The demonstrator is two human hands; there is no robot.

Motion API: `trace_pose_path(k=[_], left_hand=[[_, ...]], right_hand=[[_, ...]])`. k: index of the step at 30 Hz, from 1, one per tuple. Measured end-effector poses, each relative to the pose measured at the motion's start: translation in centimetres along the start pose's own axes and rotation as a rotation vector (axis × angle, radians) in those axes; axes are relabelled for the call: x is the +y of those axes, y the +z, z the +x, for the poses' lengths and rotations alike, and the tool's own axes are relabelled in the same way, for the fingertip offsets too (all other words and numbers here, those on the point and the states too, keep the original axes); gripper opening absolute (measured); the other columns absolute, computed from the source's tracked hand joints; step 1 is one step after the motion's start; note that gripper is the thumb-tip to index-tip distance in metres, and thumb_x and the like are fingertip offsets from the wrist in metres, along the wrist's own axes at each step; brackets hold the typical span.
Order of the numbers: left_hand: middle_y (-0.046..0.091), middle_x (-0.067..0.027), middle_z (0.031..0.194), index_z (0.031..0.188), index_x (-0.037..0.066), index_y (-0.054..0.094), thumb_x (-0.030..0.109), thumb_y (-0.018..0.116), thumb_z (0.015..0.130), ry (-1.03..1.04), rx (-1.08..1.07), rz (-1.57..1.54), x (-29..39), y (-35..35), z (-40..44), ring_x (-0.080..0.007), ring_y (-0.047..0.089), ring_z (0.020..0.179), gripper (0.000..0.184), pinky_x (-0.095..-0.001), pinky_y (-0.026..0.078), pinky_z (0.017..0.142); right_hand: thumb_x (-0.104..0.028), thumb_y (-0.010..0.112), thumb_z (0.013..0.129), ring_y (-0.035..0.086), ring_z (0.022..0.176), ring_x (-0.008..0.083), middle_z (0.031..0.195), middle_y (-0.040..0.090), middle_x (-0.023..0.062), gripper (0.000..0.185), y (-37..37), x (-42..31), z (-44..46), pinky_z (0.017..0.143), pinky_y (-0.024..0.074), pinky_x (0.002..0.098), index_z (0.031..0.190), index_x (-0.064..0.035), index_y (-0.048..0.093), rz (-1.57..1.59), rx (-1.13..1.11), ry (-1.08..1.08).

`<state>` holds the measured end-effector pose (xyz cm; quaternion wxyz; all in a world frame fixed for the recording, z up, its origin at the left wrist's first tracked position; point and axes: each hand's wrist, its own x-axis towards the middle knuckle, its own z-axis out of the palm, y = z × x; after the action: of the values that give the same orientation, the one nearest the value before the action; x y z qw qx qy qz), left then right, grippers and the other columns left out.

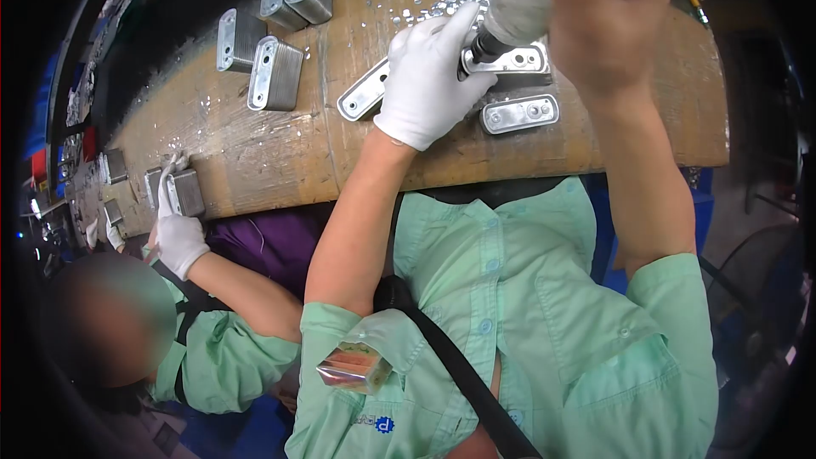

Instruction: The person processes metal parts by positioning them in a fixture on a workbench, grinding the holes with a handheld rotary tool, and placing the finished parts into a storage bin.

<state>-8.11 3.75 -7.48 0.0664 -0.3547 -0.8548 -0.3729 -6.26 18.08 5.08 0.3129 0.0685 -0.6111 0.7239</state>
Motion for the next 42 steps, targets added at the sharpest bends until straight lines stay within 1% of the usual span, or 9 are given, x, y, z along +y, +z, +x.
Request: trace_pose_path(k=[5,8,13,17,19,27,31,34,42], left_hand=[[0.074,-0.0049,0.114,0.144,0.008,0.052,0.017,0.085,0.073,0.038,-0.018,0.012,0.7,0.3,0.6,-0.0291,0.063,0.11,0.079,-0.0434,0.044,0.102],[0.075,-0.0024,0.115,0.145,0.008,0.051,0.016,0.086,0.073,0.056,-0.022,0.011,0.5,0.8,0.8,-0.028,0.064,0.109,0.08,-0.0425,0.044,0.103],[0.076,-0.0031,0.108,0.145,0.005,0.051,0.017,0.086,0.073,0.087,0.096,-0.013,0.1,-0.9,-0.4,-0.0268,0.064,0.108,0.081,-0.0437,0.041,0.102],[0.075,-0.0086,0.115,0.145,-0.001,0.05,0.013,0.088,0.074,-0.333,0.191,-0.223,-0.5,-5.7,-4.2,-0.029,0.063,0.108,0.082,-0.0429,0.043,0.102],[0.074,-0.0111,0.114,0.145,-0.002,0.051,0.01,0.087,0.075,-0.295,0.174,0.096,-2.7,-7.2,-6.6,-0.0297,0.064,0.107,0.08,-0.0416,0.046,0.101],[0.071,-0.0156,0.113,0.144,-0.002,0.051,0.013,0.086,0.075,-0.398,0.15,0.114,-3.9,-5.7,-7.9,-0.0322,0.065,0.103,0.078,-0.0421,0.05,0.094],[0.066,-0.0171,0.124,0.141,0.0,0.054,0.01,0.085,0.075,-0.069,0.196,0.4,-0.3,-5.6,-6.2,-0.0345,0.062,0.114,0.073,-0.0425,0.049,0.101],[0.068,-0.0184,0.108,0.121,0.0,0.065,0.007,0.085,0.069,0.16,0.0,0.052,3.9,-3.2,-3.6,-0.0388,0.065,0.1,0.056,-0.0468,0.051,0.089],[0.069,-0.0035,0.098,0.116,0.011,0.064,0.014,0.082,0.072,0.222,-0.193,0.236,6.5,1.6,-2.2,-0.0258,0.065,0.098,0.048,-0.0397,0.046,0.087]], right_hand=[[-0.02,0.056,0.101,0.061,0.08,0.0243,0.083,0.059,0.0077,0.025,-7.9,-1.8,0.4,0.081,0.0531,0.0438,0.115,0.0017,0.056,0.053,0.011,-0.012],[-0.014,0.06,0.099,0.062,0.078,0.0246,0.082,0.059,0.0085,0.022,-11.4,-2.5,-0.4,0.079,0.0539,0.0444,0.113,0.0019,0.056,-0.142,0.14,-0.025],[-0.011,0.073,0.092,0.067,0.068,0.0198,0.077,0.064,0.0075,0.021,-14.8,-0.9,-3.7,0.067,0.0562,0.0346,0.104,0.0023,0.061,-0.192,0.302,0.071],[-0.011,0.071,0.093,0.067,0.069,0.0201,0.077,0.065,0.0078,0.021,-15.8,-0.5,-4.4,0.069,0.0555,0.0344,0.105,0.0024,0.061,-0.176,0.357,0.075],[-0.011,0.071,0.093,0.067,0.069,0.0202,0.077,0.065,0.0076,0.02,-16.0,-0.4,-4.1,0.069,0.0553,0.0345,0.105,0.0024,0.061,-0.164,0.359,0.074],[-0.011,0.073,0.094,0.068,0.07,0.0192,0.079,0.066,0.0073,0.022,-16.1,-0.1,-3.9,0.067,0.0547,0.0319,0.108,0.0022,0.063,-0.164,0.308,0.067],[-0.011,0.074,0.093,0.068,0.071,0.0193,0.08,0.067,0.0076,0.024,-16.4,-0.3,-4.6,0.067,0.0554,0.0325,0.109,0.0027,0.063,-0.129,0.334,0.061],[-0.011,0.075,0.093,0.069,0.071,0.0192,0.081,0.067,0.0082,0.024,-16.4,-0.3,-4.6,0.067,0.0558,0.0325,0.109,0.0028,0.063,-0.118,0.336,0.057],[-0.008,0.069,0.095,0.063,0.073,0.022,0.081,0.062,0.0089,0.025,-17.0,-0.8,-5.3,0.072,0.0563,0.0407,0.114,0.0046,0.057,-0.212,0.292,0.071]])
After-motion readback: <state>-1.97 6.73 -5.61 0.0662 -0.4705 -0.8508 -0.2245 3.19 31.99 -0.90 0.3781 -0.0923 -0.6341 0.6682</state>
